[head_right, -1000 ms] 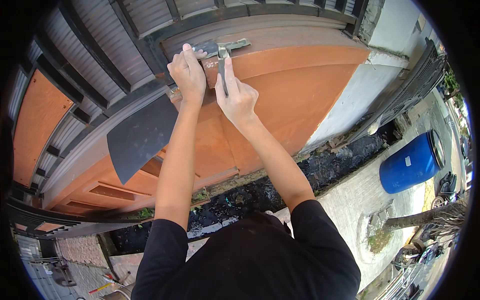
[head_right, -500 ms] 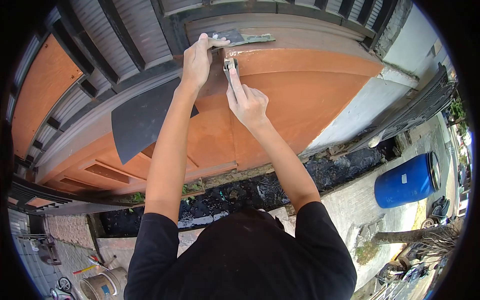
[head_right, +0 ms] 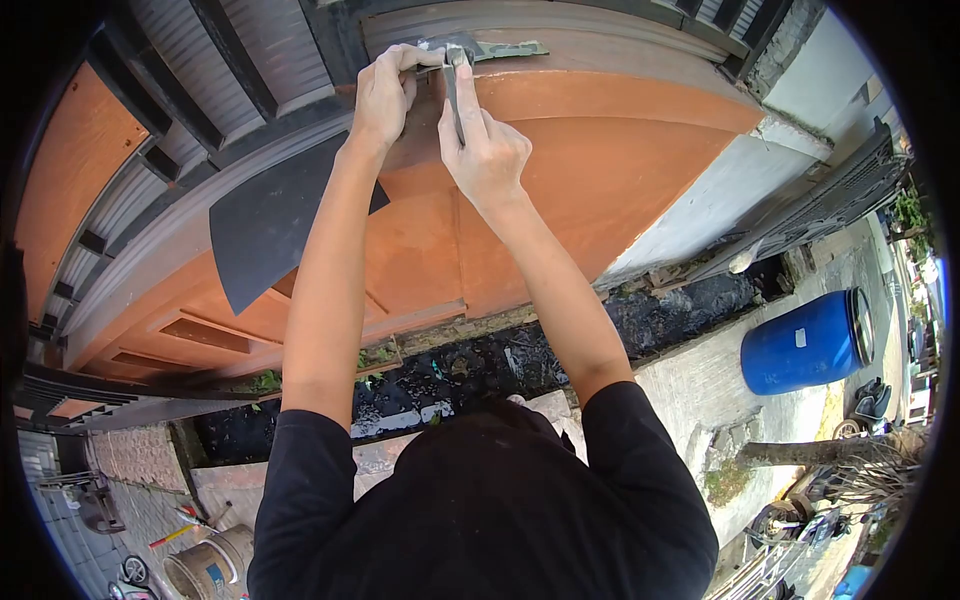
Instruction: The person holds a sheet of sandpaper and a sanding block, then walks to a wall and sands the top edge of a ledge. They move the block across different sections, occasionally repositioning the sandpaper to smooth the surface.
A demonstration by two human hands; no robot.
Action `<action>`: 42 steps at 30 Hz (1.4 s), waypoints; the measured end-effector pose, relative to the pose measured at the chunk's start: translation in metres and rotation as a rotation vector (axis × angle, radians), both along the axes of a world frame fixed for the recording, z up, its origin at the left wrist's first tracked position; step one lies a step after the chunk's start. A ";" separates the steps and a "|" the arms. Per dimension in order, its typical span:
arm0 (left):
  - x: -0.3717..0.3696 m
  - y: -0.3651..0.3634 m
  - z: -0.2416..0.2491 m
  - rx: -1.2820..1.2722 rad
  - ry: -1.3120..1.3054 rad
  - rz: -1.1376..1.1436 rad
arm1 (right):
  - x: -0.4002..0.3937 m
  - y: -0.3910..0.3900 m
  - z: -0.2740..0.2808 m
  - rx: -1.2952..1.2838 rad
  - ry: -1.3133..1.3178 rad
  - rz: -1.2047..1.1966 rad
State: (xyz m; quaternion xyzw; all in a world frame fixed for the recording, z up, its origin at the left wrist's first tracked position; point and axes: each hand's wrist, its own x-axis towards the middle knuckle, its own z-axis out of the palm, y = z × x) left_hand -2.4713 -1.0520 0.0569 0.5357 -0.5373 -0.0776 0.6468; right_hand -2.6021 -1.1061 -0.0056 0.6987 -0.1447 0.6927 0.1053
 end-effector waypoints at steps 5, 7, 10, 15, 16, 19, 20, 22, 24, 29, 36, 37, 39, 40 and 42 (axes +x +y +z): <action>0.005 -0.010 -0.002 -0.054 -0.002 0.013 | -0.011 -0.015 -0.053 -0.037 0.134 -0.003; 0.004 -0.010 -0.003 -0.031 0.017 -0.006 | 0.006 -0.013 -0.001 -0.067 -0.044 -0.003; 0.000 -0.002 0.000 -0.013 -0.033 0.014 | -0.001 -0.008 -0.013 -0.022 -0.023 -0.034; 0.003 -0.010 -0.001 -0.078 -0.039 0.045 | -0.007 -0.017 -0.048 -0.084 0.061 -0.042; -0.001 -0.006 0.002 -0.037 -0.013 0.045 | -0.001 -0.018 -0.022 -0.112 0.004 -0.017; -0.003 -0.006 -0.005 0.004 0.054 0.023 | 0.007 -0.002 0.023 -0.027 -0.055 -0.054; -0.003 -0.006 -0.008 -0.003 0.013 0.026 | 0.005 -0.004 0.011 0.002 -0.057 0.001; 0.003 -0.008 -0.005 -0.058 -0.091 0.053 | -0.007 -0.009 -0.041 -0.014 0.056 -0.025; -0.003 -0.007 -0.009 -0.098 -0.124 0.097 | -0.030 -0.017 -0.060 -0.002 0.195 -0.033; -0.022 -0.023 -0.022 -0.302 -0.453 0.424 | -0.045 -0.052 0.033 0.347 -0.295 0.060; -0.041 -0.056 -0.034 -0.602 -0.430 0.613 | -0.056 -0.049 -0.064 0.182 0.054 -0.058; -0.040 -0.060 -0.038 -0.582 -0.422 0.602 | -0.065 -0.061 -0.042 0.320 -0.061 -0.063; -0.034 -0.068 -0.045 -0.541 -0.418 0.666 | -0.088 -0.081 0.014 0.467 -0.273 -0.017; -0.045 -0.060 -0.035 -0.531 -0.401 0.690 | -0.095 -0.086 0.029 0.467 -0.379 0.040; -0.047 -0.059 -0.036 -0.528 -0.439 0.720 | -0.087 -0.074 0.011 0.611 -0.373 0.046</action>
